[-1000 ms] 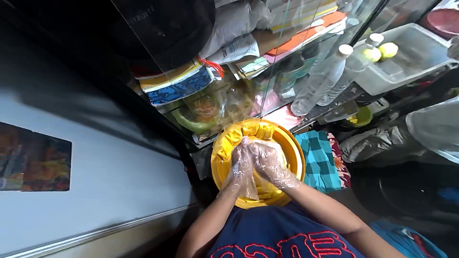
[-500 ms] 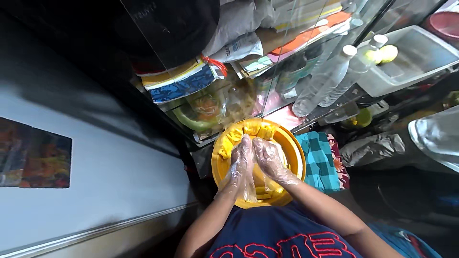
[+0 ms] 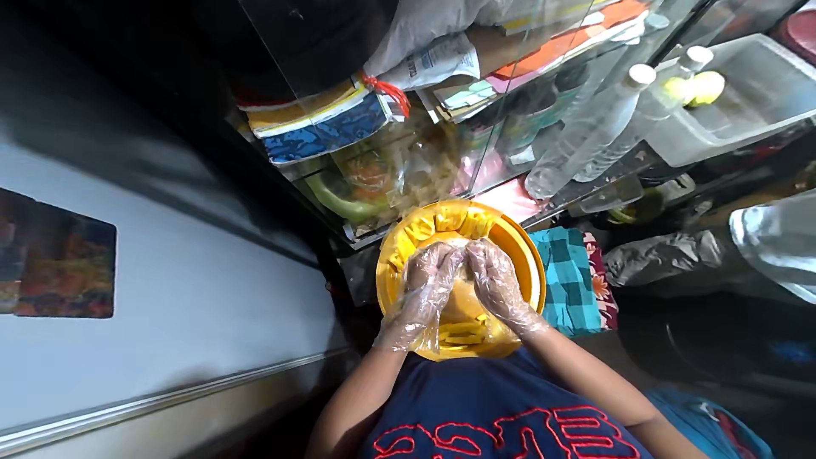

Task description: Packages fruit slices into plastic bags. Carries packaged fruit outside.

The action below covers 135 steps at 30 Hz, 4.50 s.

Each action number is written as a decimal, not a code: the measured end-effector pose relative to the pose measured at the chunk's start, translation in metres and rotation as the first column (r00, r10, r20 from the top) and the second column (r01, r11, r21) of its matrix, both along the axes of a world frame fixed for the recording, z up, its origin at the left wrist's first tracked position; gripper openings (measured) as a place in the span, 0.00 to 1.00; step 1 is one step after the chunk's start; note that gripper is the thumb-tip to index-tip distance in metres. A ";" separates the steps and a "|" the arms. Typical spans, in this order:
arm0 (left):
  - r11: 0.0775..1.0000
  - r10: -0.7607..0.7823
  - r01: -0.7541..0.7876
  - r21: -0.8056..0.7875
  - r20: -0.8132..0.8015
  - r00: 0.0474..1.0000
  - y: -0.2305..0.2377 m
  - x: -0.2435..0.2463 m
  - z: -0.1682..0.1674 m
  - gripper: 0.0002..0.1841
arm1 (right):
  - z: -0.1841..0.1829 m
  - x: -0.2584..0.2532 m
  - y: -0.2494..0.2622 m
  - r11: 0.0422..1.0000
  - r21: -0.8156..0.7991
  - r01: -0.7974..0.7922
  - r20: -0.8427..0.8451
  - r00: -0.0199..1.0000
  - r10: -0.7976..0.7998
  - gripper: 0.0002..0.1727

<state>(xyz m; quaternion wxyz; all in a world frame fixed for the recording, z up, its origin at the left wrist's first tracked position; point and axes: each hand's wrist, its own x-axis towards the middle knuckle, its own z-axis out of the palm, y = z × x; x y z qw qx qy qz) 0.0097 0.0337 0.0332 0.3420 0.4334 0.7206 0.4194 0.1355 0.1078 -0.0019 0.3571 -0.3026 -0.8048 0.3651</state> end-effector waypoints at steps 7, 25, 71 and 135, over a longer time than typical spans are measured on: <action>0.994 -0.062 0.067 0.082 -0.061 0.996 -0.012 -0.010 -0.011 0.13 | 0.005 0.013 0.006 0.973 -0.199 -0.120 0.010 0.992 0.125 0.09; 0.991 -0.015 -0.046 0.127 0.443 0.896 -0.008 -0.005 -0.004 0.09 | 0.012 0.010 0.000 0.995 -0.086 -0.051 0.032 0.998 0.054 0.15; 0.955 0.042 0.110 -0.275 0.494 0.869 -0.018 -0.028 -0.052 0.09 | -0.043 0.044 0.026 0.585 -0.681 -0.439 0.544 0.232 0.807 0.24; 0.861 -0.218 0.403 -0.310 0.492 0.843 -0.005 -0.004 -0.021 0.29 | 0.038 0.041 0.079 0.714 -0.551 -0.432 0.294 0.699 0.651 0.10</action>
